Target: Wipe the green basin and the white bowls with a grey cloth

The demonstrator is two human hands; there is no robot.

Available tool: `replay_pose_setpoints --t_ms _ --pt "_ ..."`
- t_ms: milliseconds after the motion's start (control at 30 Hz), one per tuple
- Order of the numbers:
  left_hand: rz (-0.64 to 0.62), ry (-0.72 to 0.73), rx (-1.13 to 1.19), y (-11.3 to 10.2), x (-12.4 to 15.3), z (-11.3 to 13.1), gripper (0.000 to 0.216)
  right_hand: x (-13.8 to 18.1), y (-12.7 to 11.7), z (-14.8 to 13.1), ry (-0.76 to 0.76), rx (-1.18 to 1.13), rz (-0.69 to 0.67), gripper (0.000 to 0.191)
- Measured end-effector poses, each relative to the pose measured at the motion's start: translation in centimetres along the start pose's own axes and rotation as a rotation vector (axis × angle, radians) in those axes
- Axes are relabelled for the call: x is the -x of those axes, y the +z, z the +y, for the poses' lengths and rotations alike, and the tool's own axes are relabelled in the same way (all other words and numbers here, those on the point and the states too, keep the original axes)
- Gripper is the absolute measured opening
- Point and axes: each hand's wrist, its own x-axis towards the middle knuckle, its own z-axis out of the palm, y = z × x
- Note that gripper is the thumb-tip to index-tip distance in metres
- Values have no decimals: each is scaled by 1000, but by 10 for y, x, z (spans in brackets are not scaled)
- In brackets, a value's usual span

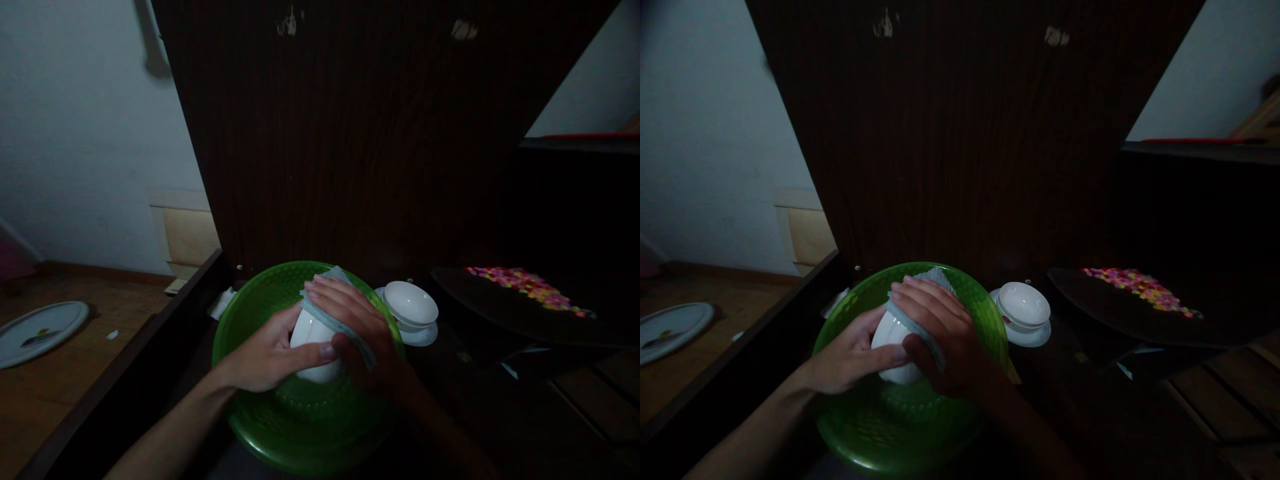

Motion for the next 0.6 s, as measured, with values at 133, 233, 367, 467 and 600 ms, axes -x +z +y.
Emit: replay_pose_setpoints --t_ms 133,233,367,467,600 --pt "-57 122 -76 1 -5 1 67 -1 5 4 89 -35 130 46" --pt "-138 193 -165 3 -7 0 86 0 12 6 265 -111 275 44" --pt "-182 167 -272 4 -5 -6 54 3 24 11 516 -279 450 44" --pt "-121 111 -266 1 -2 -10 53 2 27 14 642 -371 503 43" --pt "-15 38 -46 0 -1 -12 66 -2 22 11 763 -340 526 42"
